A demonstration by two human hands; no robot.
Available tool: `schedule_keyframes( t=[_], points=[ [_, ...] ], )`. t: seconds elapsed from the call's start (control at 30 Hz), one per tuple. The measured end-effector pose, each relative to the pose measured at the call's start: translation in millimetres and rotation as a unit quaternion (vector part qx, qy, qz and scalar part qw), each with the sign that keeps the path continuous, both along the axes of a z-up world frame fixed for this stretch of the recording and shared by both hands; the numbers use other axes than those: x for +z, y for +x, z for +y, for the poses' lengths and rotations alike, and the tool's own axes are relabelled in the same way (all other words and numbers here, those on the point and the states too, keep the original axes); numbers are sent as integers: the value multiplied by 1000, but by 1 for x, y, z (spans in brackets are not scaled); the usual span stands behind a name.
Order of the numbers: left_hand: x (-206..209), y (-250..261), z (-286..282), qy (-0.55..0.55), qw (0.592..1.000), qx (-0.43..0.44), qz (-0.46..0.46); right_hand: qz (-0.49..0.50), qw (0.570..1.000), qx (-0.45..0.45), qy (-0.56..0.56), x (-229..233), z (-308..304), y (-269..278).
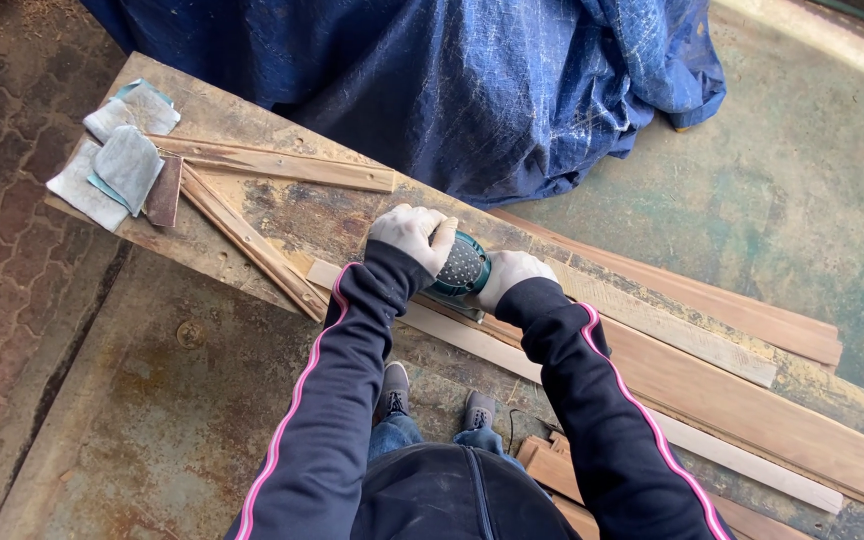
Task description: Sanding wooden planks using manual sandpaper and an electric orbital sander.
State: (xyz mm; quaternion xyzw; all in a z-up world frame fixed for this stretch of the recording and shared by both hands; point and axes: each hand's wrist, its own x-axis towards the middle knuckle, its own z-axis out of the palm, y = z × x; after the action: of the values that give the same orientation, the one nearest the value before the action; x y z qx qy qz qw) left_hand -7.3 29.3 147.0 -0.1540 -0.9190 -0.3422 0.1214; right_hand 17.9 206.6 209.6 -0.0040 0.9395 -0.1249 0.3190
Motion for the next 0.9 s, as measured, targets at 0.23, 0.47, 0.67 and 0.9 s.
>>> schedule_keyframes(
  t=[0.23,0.47,0.67,0.9],
  points=[
    [-4,-6,-10,9,1000,7,-19,-1,1000,3,6,-4,-8,-5],
    [3,6,20,12,1000,9,-13,20,1000,-1,-14,-4,22,4],
    [0,26,77,30,1000,-11,3,5,1000,-19,4,-3,75,28],
    [0,59,168,27,999,-28,-7,4,999,-40,32,-25,169,69]
  ],
)
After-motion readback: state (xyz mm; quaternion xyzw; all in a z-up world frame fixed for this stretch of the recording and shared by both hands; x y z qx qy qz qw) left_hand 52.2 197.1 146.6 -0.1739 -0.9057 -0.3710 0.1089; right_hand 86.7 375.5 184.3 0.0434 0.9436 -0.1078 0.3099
